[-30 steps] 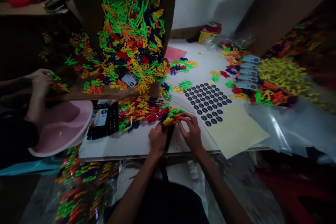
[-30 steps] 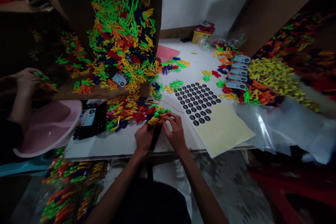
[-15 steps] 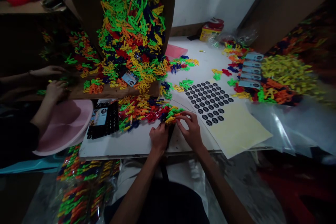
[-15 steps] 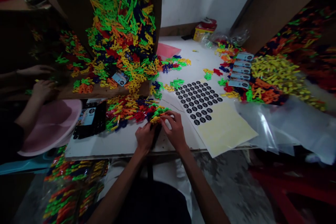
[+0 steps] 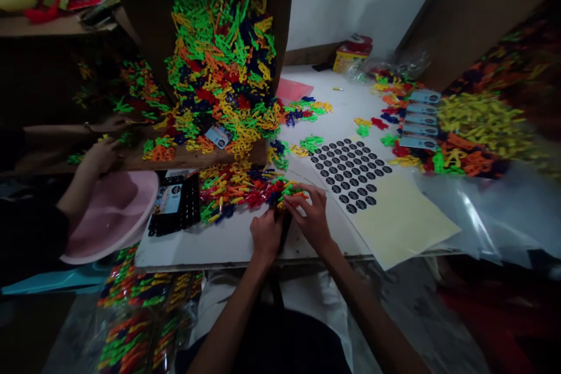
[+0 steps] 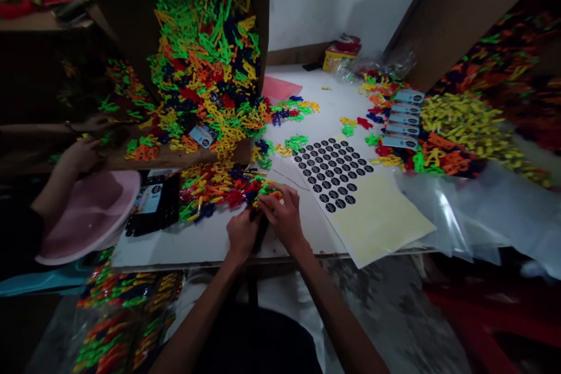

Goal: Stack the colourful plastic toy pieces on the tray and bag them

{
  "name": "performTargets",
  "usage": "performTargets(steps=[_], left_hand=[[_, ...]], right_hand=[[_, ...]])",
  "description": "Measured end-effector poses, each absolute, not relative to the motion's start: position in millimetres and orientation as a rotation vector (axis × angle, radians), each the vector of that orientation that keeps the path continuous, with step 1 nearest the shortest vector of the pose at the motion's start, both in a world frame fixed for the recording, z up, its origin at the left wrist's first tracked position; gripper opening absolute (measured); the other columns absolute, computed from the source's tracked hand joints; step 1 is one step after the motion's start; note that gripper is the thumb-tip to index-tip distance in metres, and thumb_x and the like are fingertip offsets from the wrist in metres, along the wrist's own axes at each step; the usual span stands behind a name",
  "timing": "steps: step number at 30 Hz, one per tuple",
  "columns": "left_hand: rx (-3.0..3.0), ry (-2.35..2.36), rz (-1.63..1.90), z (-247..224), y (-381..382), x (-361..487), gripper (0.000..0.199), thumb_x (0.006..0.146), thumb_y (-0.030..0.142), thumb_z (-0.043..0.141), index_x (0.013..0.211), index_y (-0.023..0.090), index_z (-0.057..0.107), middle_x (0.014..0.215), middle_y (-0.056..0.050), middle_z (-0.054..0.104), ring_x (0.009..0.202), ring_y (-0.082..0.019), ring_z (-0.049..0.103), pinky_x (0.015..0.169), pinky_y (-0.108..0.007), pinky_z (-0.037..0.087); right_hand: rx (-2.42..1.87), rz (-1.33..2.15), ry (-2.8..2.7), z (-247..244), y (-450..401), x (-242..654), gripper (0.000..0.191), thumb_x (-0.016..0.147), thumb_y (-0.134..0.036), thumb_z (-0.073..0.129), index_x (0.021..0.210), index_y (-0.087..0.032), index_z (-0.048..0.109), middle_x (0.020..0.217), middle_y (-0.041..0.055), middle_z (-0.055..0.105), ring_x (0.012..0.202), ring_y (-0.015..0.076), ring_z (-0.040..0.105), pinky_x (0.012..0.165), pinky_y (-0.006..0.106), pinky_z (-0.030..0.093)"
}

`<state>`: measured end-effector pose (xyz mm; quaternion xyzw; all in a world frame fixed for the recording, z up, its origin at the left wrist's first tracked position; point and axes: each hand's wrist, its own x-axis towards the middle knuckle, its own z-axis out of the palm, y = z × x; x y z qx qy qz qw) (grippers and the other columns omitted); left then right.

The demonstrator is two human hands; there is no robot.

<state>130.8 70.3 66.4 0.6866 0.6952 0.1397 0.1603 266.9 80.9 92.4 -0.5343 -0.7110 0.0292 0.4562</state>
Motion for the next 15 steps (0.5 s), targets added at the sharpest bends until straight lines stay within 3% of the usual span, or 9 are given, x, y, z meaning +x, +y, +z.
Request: performTargets(steps=[3, 7, 15], left_hand=[[1.974, 1.979, 0.489, 65.9, 68.0, 128.2, 0.027, 0.099, 0.041, 0.052, 0.105, 0.023, 0.071, 0.100, -0.008, 0.077, 0.091, -0.022, 0.071, 0.075, -0.028, 0.038], [1.947, 1.991, 0.361, 64.8, 70.6, 130.0, 0.030, 0.098, 0.045, 0.052, 0.104, 0.024, 0.073, 0.095, -0.008, 0.078, 0.084, -0.023, 0.071, 0.071, -0.030, 0.037], [2.023, 1.900, 0.243, 60.9, 76.0, 134.9, 0.034, 0.101, 0.035, 0.044, 0.110, 0.018, 0.071, 0.085, -0.011, 0.078, 0.083, -0.026, 0.072, 0.089, -0.037, 0.039]], right_hand=[[-1.281, 0.061, -1.727, 85.4, 84.6, 268.2, 0.010, 0.093, -0.032, 0.065, 0.098, -0.031, 0.074, 0.117, 0.0059, 0.063, 0.116, 0.0249, 0.056, 0.100, 0.046, 0.042], [-1.274, 0.072, -1.713, 74.9, 83.7, 270.4, 0.010, 0.093, -0.033, 0.065, 0.097, -0.031, 0.074, 0.116, 0.0053, 0.064, 0.114, 0.0245, 0.057, 0.099, 0.046, 0.041], [-1.268, 0.019, -1.702, 64.6, 82.7, 268.9, 0.011, 0.092, -0.031, 0.067, 0.101, -0.033, 0.073, 0.118, 0.0043, 0.061, 0.115, 0.0240, 0.056, 0.098, 0.042, 0.037]])
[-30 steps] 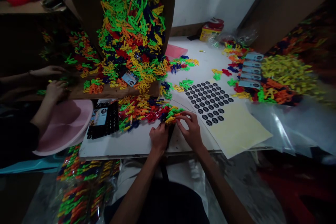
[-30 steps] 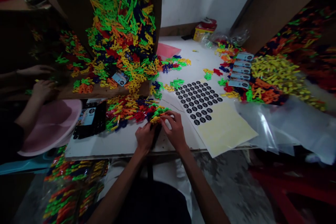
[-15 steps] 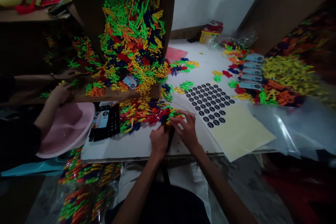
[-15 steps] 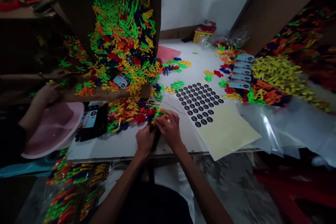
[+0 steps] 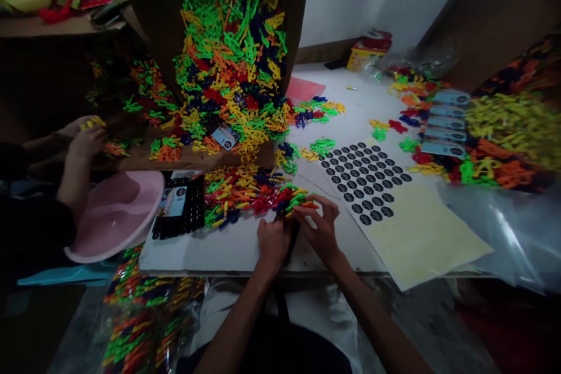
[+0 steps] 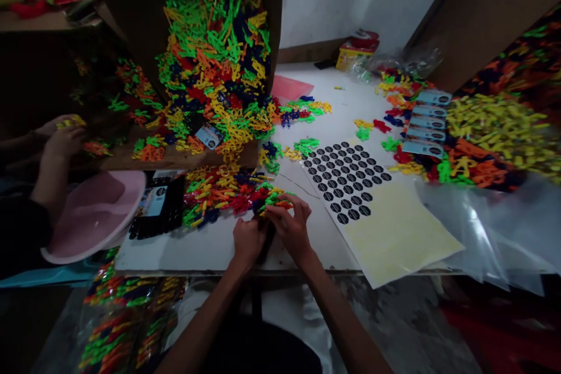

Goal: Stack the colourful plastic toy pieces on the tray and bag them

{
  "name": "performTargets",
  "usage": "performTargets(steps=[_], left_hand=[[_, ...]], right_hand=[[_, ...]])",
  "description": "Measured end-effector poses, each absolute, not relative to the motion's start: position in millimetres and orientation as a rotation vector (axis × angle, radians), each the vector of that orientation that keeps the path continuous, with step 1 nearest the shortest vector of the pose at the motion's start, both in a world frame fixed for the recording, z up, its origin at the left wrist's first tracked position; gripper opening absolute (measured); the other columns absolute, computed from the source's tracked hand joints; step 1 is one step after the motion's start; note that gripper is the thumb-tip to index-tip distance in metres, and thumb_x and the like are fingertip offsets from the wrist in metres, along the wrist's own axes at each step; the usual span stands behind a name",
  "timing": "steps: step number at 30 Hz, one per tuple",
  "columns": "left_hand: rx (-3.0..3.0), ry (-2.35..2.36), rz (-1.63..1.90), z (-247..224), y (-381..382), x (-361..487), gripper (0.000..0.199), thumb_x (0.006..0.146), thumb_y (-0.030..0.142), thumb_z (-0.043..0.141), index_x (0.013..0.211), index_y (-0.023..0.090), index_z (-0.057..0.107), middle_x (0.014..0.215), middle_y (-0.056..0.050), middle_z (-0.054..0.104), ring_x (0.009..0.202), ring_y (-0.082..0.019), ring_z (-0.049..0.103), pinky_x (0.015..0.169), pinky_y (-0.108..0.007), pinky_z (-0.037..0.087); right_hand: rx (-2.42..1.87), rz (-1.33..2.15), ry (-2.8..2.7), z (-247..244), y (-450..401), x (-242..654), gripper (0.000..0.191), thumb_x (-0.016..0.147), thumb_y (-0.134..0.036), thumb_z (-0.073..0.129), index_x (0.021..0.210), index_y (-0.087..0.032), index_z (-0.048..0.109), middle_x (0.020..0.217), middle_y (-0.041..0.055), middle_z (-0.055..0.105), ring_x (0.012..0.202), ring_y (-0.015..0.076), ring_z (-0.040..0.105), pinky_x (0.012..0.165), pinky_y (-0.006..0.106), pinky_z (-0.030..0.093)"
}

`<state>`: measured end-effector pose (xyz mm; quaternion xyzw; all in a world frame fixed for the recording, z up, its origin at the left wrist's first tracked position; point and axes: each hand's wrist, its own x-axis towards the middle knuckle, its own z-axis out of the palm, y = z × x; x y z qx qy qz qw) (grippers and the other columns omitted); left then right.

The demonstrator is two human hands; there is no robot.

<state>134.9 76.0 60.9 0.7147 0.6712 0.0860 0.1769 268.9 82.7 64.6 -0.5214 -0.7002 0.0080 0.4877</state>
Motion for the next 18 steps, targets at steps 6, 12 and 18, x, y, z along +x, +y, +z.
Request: performTargets(steps=[6, 12, 18], left_hand=[[1.995, 1.878, 0.111, 75.4, 73.8, 128.9, 0.033, 0.100, 0.027, 0.042, 0.104, 0.020, 0.074, 0.087, -0.011, 0.077, 0.084, -0.024, 0.072, 0.087, -0.035, 0.044], [2.213, 1.849, 0.192, 109.7, 102.5, 67.1, 0.037, 0.096, 0.024, 0.049, 0.131, 0.025, 0.060, 0.102, -0.008, 0.076, 0.091, -0.022, 0.071, 0.075, -0.028, 0.047], [2.499, 1.624, -0.058, 130.2, 168.2, 40.8, 0.016, 0.091, 0.015, 0.055, 0.096, 0.019, 0.071, 0.093, -0.011, 0.074, 0.089, -0.025, 0.070, 0.077, -0.031, 0.048]], right_hand=[[-1.256, -0.012, -1.727, 62.3, 85.2, 270.0, 0.011, 0.093, -0.030, 0.065, 0.102, -0.032, 0.072, 0.119, 0.0042, 0.059, 0.114, 0.0230, 0.055, 0.097, 0.040, 0.035], [-1.294, -0.047, -1.683, 63.9, 82.8, 266.5, 0.010, 0.093, -0.030, 0.066, 0.101, -0.031, 0.072, 0.120, 0.0042, 0.061, 0.113, 0.0240, 0.054, 0.094, 0.040, 0.034], [-1.380, -0.036, -1.612, 66.9, 67.8, 254.8, 0.022, 0.095, -0.030, 0.062, 0.116, -0.030, 0.067, 0.126, 0.0064, 0.060, 0.121, 0.0263, 0.052, 0.100, 0.045, 0.032]])
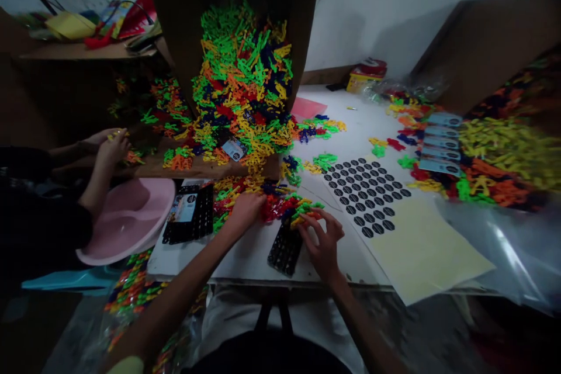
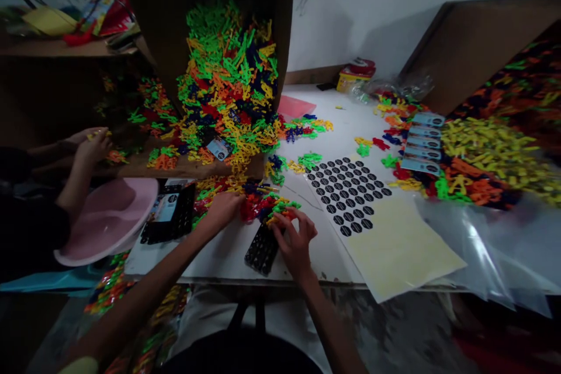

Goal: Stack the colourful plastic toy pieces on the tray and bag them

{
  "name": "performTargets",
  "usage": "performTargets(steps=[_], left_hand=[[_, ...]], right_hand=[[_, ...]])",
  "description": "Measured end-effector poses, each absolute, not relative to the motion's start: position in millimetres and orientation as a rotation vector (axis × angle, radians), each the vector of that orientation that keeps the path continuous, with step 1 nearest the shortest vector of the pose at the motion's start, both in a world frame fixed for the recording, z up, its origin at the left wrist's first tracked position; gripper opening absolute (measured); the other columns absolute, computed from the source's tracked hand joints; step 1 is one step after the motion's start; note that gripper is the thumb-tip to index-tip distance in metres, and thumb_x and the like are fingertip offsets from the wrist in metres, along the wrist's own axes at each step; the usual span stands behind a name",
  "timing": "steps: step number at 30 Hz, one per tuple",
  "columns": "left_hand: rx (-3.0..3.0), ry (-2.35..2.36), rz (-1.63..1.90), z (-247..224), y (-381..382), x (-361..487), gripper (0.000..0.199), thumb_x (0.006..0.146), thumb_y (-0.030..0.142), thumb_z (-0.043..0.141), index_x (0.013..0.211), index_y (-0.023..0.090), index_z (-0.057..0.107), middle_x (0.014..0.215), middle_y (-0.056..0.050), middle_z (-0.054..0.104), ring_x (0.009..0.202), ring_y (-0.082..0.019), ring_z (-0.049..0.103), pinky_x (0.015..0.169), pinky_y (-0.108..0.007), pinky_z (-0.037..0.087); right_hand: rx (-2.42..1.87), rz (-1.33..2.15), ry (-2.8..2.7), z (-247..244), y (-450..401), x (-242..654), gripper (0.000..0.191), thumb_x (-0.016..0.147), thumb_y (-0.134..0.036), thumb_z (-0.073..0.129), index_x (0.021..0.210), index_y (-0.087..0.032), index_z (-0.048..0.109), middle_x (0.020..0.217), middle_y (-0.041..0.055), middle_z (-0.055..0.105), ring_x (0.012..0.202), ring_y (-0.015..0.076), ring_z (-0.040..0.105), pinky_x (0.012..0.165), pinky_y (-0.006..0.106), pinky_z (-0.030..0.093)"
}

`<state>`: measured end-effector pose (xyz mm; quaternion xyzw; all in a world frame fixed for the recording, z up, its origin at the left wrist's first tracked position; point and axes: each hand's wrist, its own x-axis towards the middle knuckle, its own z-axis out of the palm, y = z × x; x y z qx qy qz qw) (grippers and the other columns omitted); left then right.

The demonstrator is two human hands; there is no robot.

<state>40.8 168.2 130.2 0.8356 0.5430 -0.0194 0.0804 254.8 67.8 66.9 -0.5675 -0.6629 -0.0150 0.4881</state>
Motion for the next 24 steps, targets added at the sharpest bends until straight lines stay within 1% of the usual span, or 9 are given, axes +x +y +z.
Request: performTargets(steps=[2, 5, 7, 10, 13, 15, 19, 22, 24], left_hand=[[2.515, 1.628, 0.060, 135.8, 172.0, 37.4, 0.015, 0.093, 0.018, 0.054, 0.097, 0.020, 0.068, 0.096, -0.010, 0.074, 0.089, -0.022, 0.070, 0.076, -0.030, 0.047], [2.365, 1.672, 0.618, 141.5, 152.8, 32.7, 0.010, 0.093, 0.025, 0.056, 0.101, 0.021, 0.062, 0.090, -0.004, 0.072, 0.078, -0.017, 0.067, 0.069, -0.025, 0.046], [2.096, 1.644, 1.052, 140.1, 126.0, 34.1, 0.010, 0.090, 0.029, 0.061, 0.097, 0.021, 0.058, 0.081, 0.001, 0.068, 0.066, -0.012, 0.062, 0.063, -0.021, 0.045], [1.676, 1.539, 1.358, 128.8, 75.0, 48.8, 0.017, 0.088, 0.032, 0.066, 0.094, 0.021, 0.056, 0.083, 0.002, 0.066, 0.063, -0.010, 0.060, 0.059, -0.019, 0.047], [1.413, 1.428, 1.309, 112.8, 30.6, 72.7, 0.019, 0.087, 0.036, 0.069, 0.092, 0.021, 0.058, 0.083, 0.001, 0.067, 0.071, -0.012, 0.065, 0.063, -0.019, 0.050], [1.359, 1.381, 1.182, 103.3, 14.4, 87.7, 0.020, 0.087, 0.035, 0.070, 0.097, 0.021, 0.060, 0.085, 0.001, 0.070, 0.076, -0.013, 0.067, 0.066, -0.021, 0.051], [1.591, 1.442, 1.001, 86.3, 17.0, 109.2, 0.014, 0.090, 0.031, 0.066, 0.101, 0.023, 0.068, 0.097, -0.002, 0.073, 0.088, -0.016, 0.067, 0.075, -0.025, 0.050], [1.896, 1.612, 0.889, 74.3, 33.9, 121.2, 0.010, 0.090, 0.026, 0.066, 0.097, 0.025, 0.073, 0.099, -0.003, 0.072, 0.095, -0.019, 0.065, 0.078, -0.027, 0.048], [2.025, 1.693, 0.741, 67.8, 44.7, 128.3, 0.013, 0.088, 0.022, 0.066, 0.098, 0.025, 0.074, 0.094, -0.003, 0.073, 0.090, -0.019, 0.066, 0.077, -0.028, 0.046]], right_hand=[[-1.404, -0.023, -1.537, 70.0, 58.5, 253.7, 0.024, 0.096, -0.030, 0.060, 0.119, -0.029, 0.065, 0.124, 0.0073, 0.061, 0.119, 0.0261, 0.054, 0.101, 0.045, 0.033], [-1.390, 0.058, -1.438, 76.9, 44.6, 251.4, 0.024, 0.096, -0.029, 0.058, 0.119, -0.027, 0.065, 0.119, 0.0068, 0.065, 0.115, 0.0252, 0.057, 0.101, 0.046, 0.035], [-1.358, 0.186, -1.382, 83.8, 38.0, 247.3, 0.023, 0.096, -0.030, 0.058, 0.117, -0.027, 0.066, 0.116, 0.0064, 0.067, 0.114, 0.0251, 0.057, 0.101, 0.046, 0.038], [-1.315, 0.488, -1.258, 98.1, 33.3, 238.4, 0.028, 0.096, -0.032, 0.058, 0.123, -0.027, 0.063, 0.121, 0.0069, 0.066, 0.112, 0.0237, 0.060, 0.097, 0.043, 0.046], [-1.239, 0.757, -1.156, 113.5, 32.5, 233.8, 0.042, 0.095, -0.036, 0.061, 0.136, -0.027, 0.055, 0.122, 0.0070, 0.067, 0.101, 0.0208, 0.065, 0.089, 0.038, 0.052], [-1.219, 0.810, -1.177, 120.2, 31.9, 236.9, 0.037, 0.093, -0.035, 0.065, 0.128, -0.026, 0.061, 0.113, 0.0054, 0.070, 0.095, 0.0194, 0.067, 0.086, 0.035, 0.054], [-1.263, 0.696, -1.383, 119.1, 28.3, 256.7, 0.011, 0.092, -0.029, 0.066, 0.102, -0.025, 0.071, 0.094, 0.0019, 0.070, 0.087, 0.0174, 0.065, 0.082, 0.031, 0.054], [-1.286, 0.522, -1.506, 110.0, 25.4, 274.0, 0.012, 0.093, -0.024, 0.064, 0.103, -0.027, 0.069, 0.092, 0.0011, 0.069, 0.086, 0.0176, 0.064, 0.081, 0.031, 0.054], [-1.292, 0.426, -1.567, 103.7, 24.6, 282.4, 0.015, 0.094, -0.021, 0.062, 0.106, -0.027, 0.068, 0.094, 0.0017, 0.069, 0.090, 0.0186, 0.064, 0.083, 0.033, 0.054]])
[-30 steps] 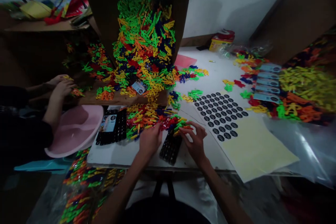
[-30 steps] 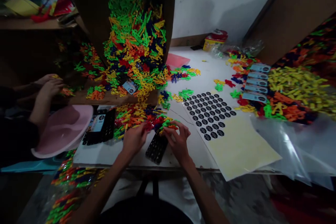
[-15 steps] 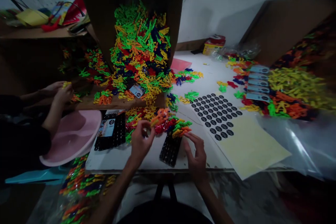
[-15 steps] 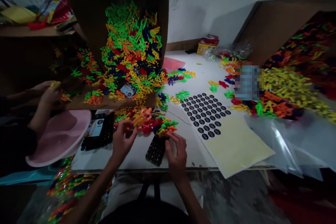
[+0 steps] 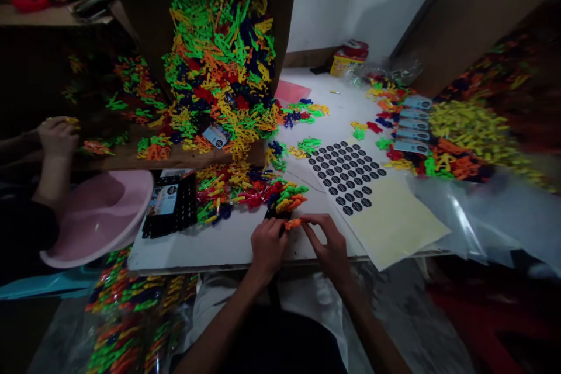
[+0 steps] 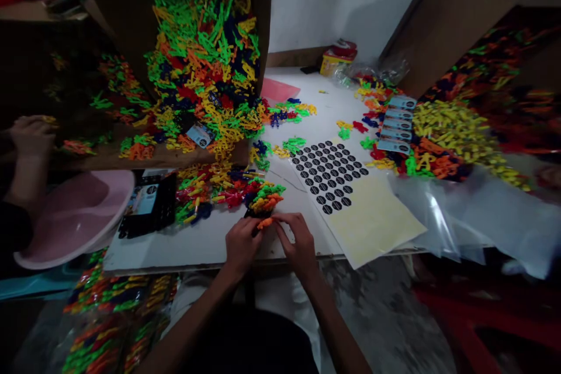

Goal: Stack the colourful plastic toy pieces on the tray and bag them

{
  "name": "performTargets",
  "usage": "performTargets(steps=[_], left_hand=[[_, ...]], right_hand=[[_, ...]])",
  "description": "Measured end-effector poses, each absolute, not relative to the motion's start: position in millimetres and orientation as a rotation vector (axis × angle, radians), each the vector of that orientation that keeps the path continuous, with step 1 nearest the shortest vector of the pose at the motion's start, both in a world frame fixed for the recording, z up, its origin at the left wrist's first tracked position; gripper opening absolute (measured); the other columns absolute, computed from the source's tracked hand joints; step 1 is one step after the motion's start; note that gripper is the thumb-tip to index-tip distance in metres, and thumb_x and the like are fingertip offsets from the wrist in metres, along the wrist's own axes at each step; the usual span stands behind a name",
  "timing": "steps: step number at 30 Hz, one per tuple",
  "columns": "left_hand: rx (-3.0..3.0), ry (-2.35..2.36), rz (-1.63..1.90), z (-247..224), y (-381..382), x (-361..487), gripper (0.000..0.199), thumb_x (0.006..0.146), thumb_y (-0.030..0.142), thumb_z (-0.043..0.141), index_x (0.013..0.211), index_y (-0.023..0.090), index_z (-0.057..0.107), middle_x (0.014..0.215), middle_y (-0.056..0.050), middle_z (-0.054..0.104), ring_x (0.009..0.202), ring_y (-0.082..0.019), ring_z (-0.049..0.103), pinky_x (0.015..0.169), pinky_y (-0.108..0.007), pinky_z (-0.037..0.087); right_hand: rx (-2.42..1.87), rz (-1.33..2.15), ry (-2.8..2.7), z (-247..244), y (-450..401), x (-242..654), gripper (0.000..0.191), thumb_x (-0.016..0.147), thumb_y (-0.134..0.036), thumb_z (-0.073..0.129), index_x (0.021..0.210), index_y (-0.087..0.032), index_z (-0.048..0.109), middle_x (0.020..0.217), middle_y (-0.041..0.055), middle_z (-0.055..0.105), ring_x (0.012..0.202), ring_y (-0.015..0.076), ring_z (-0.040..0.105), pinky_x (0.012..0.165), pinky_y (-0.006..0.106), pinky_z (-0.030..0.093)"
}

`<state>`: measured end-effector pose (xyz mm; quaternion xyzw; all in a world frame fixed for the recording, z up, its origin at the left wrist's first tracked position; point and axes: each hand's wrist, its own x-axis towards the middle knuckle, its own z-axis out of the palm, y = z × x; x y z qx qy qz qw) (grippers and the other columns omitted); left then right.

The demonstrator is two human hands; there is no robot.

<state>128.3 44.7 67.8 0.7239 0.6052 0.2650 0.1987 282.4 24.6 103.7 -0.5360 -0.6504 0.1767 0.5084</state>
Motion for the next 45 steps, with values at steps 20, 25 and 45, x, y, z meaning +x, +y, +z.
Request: performTargets(steps=[20, 25, 45], left_hand=[[1.949, 1.944, 0.292, 65.9, 64.9, 150.7, 0.036, 0.098, 0.042, 0.047, 0.109, 0.022, 0.075, 0.085, -0.012, 0.078, 0.082, -0.025, 0.073, 0.075, -0.031, 0.046], [1.955, 1.928, 0.350, 55.8, 64.3, 157.0, 0.036, 0.099, 0.040, 0.047, 0.111, 0.021, 0.075, 0.079, -0.011, 0.078, 0.078, -0.024, 0.073, 0.088, -0.035, 0.045], [2.443, 1.898, 0.257, 98.1, 125.5, 18.6, 0.019, 0.089, 0.010, 0.053, 0.096, 0.017, 0.069, 0.114, -0.015, 0.066, 0.111, -0.028, 0.059, 0.089, -0.037, 0.048]], right_hand=[[-1.341, 0.015, -1.625, 65.5, 57.5, 279.0, 0.013, 0.092, -0.026, 0.065, 0.103, -0.030, 0.071, 0.111, 0.0067, 0.064, 0.105, 0.0233, 0.058, 0.086, 0.043, 0.051], [-1.276, -0.039, -1.595, 54.4, 61.1, 277.6, 0.019, 0.092, -0.022, 0.065, 0.108, -0.032, 0.067, 0.116, 0.0054, 0.058, 0.108, 0.0225, 0.054, 0.088, 0.042, 0.048], [-1.403, -0.026, -1.558, 57.0, 60.4, 262.7, 0.023, 0.095, -0.028, 0.060, 0.118, -0.028, 0.060, 0.122, 0.0080, 0.058, 0.116, 0.0263, 0.053, 0.099, 0.048, 0.036]])
